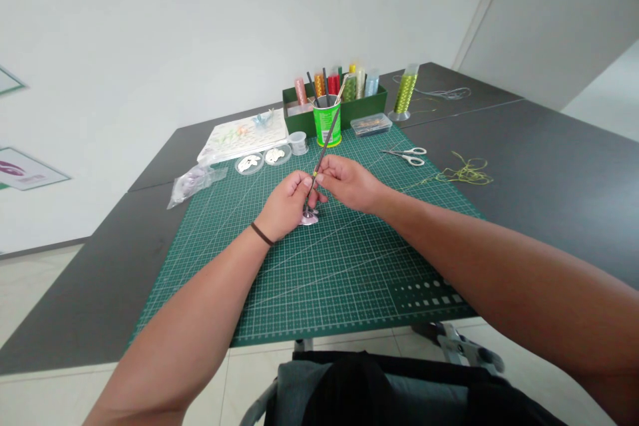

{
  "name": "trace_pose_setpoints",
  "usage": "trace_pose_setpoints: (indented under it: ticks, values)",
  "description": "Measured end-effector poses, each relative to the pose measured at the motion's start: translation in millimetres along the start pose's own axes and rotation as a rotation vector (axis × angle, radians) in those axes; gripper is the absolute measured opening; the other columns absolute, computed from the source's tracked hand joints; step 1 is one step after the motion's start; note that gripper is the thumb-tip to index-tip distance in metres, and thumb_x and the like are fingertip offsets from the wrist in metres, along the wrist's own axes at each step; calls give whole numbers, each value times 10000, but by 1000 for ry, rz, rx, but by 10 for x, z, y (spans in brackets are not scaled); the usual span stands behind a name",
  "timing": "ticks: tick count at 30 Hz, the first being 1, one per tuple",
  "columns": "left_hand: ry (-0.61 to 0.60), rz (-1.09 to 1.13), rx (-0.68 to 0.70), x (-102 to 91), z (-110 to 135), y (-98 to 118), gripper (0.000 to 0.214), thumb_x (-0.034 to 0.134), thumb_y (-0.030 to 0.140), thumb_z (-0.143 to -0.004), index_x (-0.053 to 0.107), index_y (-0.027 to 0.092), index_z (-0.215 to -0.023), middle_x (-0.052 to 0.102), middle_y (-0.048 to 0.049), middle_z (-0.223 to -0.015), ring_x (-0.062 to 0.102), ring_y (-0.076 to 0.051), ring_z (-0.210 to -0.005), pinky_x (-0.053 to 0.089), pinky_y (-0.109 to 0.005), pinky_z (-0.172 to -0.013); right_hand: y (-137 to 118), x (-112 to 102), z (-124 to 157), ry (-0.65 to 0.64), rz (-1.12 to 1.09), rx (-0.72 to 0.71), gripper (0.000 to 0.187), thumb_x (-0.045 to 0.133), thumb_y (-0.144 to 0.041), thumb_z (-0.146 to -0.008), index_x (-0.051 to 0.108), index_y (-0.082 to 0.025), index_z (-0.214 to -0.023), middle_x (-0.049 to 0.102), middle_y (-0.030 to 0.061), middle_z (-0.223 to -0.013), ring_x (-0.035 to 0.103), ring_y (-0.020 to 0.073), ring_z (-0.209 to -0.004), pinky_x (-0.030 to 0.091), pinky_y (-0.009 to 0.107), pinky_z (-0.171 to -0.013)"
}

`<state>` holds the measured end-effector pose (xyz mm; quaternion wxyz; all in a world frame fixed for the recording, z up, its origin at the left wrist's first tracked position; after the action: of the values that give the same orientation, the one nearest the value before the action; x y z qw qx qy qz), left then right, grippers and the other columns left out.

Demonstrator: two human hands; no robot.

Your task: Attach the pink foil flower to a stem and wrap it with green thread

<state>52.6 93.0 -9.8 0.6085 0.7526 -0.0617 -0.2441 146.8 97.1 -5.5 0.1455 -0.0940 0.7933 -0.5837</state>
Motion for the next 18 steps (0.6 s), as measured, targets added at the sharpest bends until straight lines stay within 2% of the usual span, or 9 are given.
trace_pose_setpoints:
  ticks: [3, 9, 13, 18]
  values:
    - [-5, 125, -19, 19, 5, -2, 343, 553, 441, -994, 536, 195, -755, 594, 4, -638, 666, -154, -716, 407, -226, -549, -6, 7, -1, -16, -28, -27, 171, 537, -101, -956, 479, -226, -856, 649, -28, -622, 556, 116, -563, 434, 257, -563]
    - [-98, 336, -90, 102, 19, -21, 362, 632, 474, -943, 552, 187, -737, 597, 3, -621, 658, -152, -722, 424, -226, -584, -39, 48, 9, -55, -106, -47, 163, 573, -166, -962, 463, -229, -859, 655, -31, -617, 522, 99, -534, 388, 233, -520]
    - [-58, 316, -107, 57, 17, -55, 311, 621, 416, -956, 564, 185, -757, 634, 3, -630, 600, -120, -628, 399, -225, -566, -45, 71, 2, -60, -154, -43, 157, 523, -116, -960, 462, -224, -863, 664, -33, -613, 553, 97, -558, 418, 236, -549]
    - [5, 162, -9, -2, -7, -6, 279, 564, 361, -996, 572, 185, -780, 651, -2, -644, 669, -149, -752, 460, -250, -681, -29, 47, -6, -25, -128, -4, 198, 495, -52, -950, 468, -216, -843, 628, -47, -588, 553, 91, -555, 413, 226, -544]
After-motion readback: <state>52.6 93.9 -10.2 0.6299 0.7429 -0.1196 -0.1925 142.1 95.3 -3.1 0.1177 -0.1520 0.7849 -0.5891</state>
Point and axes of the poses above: each hand's wrist, its own z-axis away from the middle knuckle, its own x-axis out of the palm, y = z × x, the point moved 10 cm from there along -z, towards the middle knuckle
